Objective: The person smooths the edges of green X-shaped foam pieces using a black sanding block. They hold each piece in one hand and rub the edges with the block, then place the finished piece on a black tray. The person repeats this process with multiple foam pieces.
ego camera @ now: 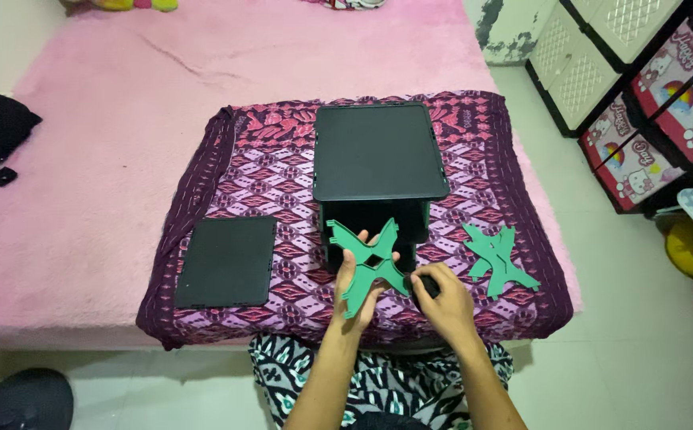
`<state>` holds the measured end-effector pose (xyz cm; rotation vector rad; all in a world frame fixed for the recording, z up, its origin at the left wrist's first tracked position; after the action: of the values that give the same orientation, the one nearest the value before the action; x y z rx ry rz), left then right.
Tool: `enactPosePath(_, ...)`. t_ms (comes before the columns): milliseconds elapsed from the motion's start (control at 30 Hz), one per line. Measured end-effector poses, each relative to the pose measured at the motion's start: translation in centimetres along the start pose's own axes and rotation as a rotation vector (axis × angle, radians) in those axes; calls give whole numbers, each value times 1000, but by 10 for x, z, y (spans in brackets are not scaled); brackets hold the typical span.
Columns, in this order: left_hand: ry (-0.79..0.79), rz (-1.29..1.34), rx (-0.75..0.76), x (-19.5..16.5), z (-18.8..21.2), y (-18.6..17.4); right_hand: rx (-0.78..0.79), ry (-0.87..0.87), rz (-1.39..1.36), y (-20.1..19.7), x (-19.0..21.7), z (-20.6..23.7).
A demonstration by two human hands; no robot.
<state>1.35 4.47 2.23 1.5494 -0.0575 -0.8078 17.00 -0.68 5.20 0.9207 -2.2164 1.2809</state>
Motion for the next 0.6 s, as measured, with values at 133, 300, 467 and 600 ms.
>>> enactPosePath(133,-27,-27,-48,16,-9,1,-20,-130,-199,-1,16,-3)
enactPosePath(300,-95,91,62,29,-16,9,23,-303,-252,16,52,4)
enactPosePath(467,-47,124,7,25,-7,3,14,-215,-141,14,47,-12)
enactPosePath(600,-5,91,20,23,-5,0,19,-191,-111,13,42,-14)
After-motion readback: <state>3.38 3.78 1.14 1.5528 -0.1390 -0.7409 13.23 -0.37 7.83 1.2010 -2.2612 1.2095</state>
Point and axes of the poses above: each hand's wrist, its own z-axis away from the middle knuckle, its own y-axis out of the palm, x = y × z, the point moved 4 cm from there along -z, towards the middle knuckle, and after that the axes turned 15 degrees about -y, right-handed, at the moved point
